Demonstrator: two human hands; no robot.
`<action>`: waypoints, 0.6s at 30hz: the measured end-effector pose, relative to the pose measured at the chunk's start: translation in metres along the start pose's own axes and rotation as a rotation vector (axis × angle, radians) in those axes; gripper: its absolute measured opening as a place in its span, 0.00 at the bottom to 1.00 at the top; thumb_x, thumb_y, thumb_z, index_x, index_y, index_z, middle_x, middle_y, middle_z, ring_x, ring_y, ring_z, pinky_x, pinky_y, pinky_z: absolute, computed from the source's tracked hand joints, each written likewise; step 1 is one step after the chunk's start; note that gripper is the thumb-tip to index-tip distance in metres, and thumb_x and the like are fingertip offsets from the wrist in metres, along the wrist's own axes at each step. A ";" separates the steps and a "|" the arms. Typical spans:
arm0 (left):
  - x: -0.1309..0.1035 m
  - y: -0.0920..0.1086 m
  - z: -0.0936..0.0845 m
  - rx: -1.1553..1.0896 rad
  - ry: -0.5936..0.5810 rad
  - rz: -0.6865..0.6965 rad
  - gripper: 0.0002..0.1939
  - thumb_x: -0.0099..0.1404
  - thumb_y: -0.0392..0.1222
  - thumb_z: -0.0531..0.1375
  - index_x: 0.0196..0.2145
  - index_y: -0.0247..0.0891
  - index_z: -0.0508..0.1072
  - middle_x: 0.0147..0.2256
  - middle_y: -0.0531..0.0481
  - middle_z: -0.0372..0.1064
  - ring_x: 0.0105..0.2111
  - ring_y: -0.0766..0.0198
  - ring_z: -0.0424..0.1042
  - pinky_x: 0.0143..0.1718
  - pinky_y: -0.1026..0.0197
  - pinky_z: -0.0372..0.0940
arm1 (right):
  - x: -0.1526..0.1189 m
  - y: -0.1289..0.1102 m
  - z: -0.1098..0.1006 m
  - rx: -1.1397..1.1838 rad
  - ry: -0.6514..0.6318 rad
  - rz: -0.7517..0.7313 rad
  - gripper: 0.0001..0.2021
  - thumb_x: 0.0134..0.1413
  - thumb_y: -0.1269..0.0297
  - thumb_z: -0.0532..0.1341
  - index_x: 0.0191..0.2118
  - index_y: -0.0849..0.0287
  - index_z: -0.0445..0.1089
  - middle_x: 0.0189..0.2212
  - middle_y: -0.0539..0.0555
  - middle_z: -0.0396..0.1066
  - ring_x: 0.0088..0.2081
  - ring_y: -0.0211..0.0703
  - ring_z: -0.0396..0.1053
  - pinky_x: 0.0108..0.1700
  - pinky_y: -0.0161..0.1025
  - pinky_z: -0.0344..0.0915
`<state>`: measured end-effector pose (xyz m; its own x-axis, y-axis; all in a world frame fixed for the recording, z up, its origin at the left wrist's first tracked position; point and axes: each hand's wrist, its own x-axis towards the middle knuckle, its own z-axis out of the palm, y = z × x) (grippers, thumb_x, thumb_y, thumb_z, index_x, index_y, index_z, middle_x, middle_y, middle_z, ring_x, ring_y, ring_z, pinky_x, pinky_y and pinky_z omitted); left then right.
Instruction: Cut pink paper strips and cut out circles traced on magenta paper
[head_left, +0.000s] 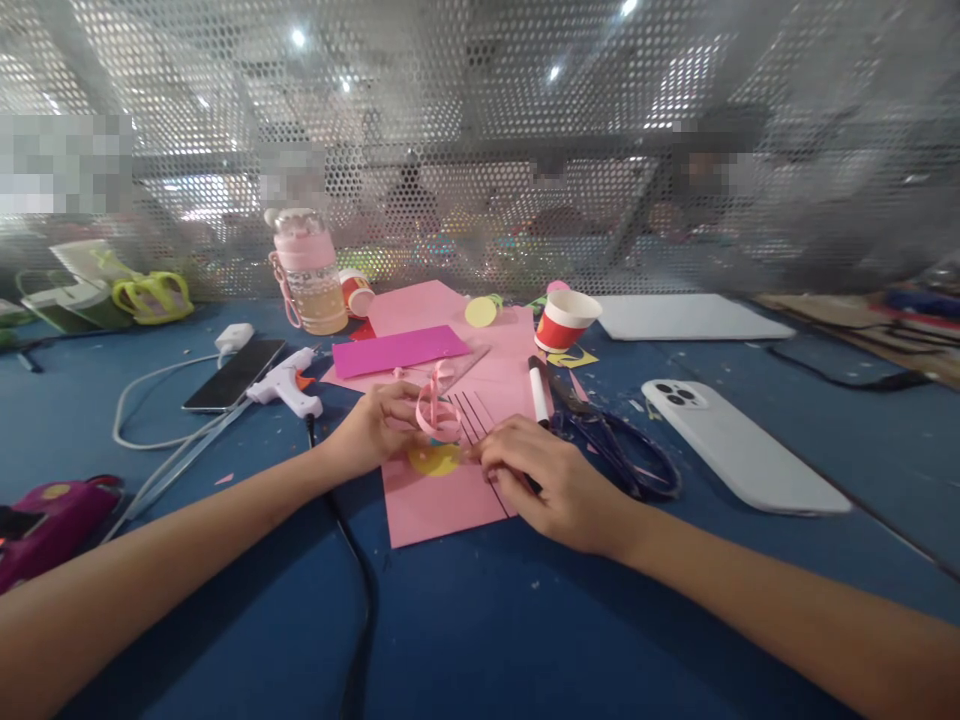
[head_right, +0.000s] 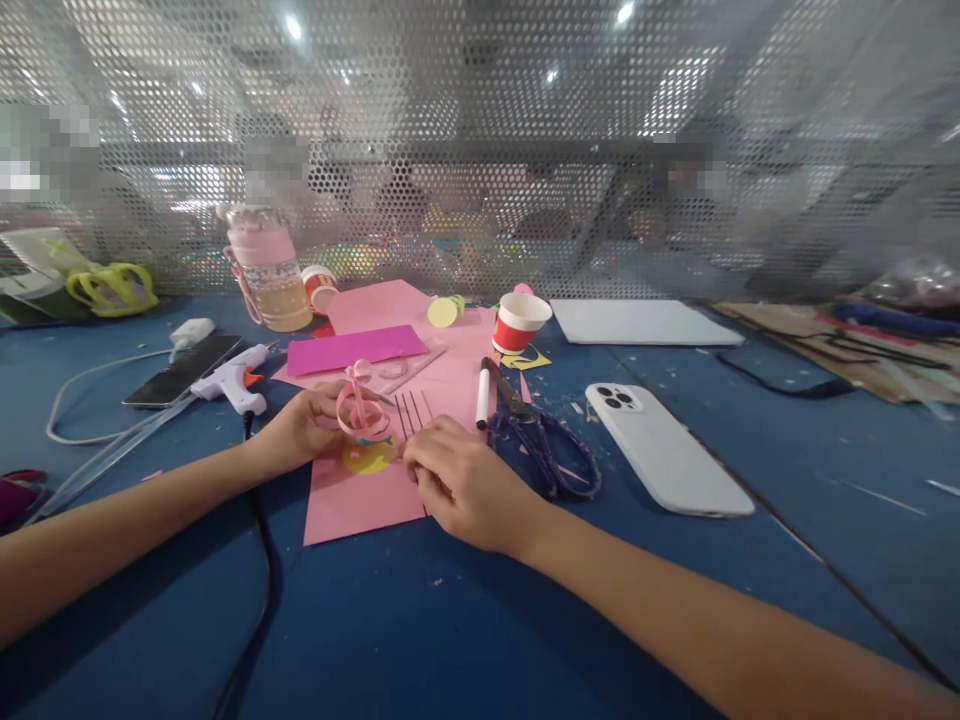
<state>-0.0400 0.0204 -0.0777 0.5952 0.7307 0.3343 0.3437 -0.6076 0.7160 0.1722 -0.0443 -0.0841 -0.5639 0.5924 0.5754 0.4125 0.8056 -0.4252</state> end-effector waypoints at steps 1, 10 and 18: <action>0.000 -0.001 0.000 -0.002 0.002 0.001 0.05 0.52 0.40 0.62 0.23 0.37 0.76 0.38 0.45 0.71 0.38 0.62 0.68 0.44 0.58 0.62 | 0.000 0.000 0.000 0.000 -0.002 0.003 0.10 0.49 0.79 0.48 0.28 0.58 0.61 0.28 0.54 0.68 0.34 0.41 0.62 0.36 0.41 0.63; 0.000 -0.001 0.002 -0.053 0.019 -0.018 0.03 0.50 0.39 0.63 0.24 0.37 0.76 0.38 0.45 0.70 0.39 0.61 0.68 0.44 0.57 0.62 | -0.001 0.001 0.000 -0.022 0.007 -0.009 0.09 0.50 0.80 0.49 0.28 0.59 0.60 0.28 0.55 0.68 0.34 0.42 0.63 0.36 0.41 0.64; 0.000 0.008 0.002 -0.251 0.165 -0.190 0.04 0.45 0.38 0.65 0.20 0.36 0.75 0.36 0.46 0.68 0.41 0.59 0.66 0.46 0.54 0.60 | -0.002 -0.005 -0.002 -0.102 0.150 -0.131 0.10 0.50 0.80 0.49 0.35 0.58 0.60 0.37 0.58 0.69 0.40 0.43 0.65 0.42 0.45 0.64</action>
<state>-0.0363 0.0152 -0.0734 0.4055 0.8764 0.2600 0.2358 -0.3751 0.8965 0.1727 -0.0489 -0.0817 -0.5077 0.4706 0.7217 0.4176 0.8671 -0.2717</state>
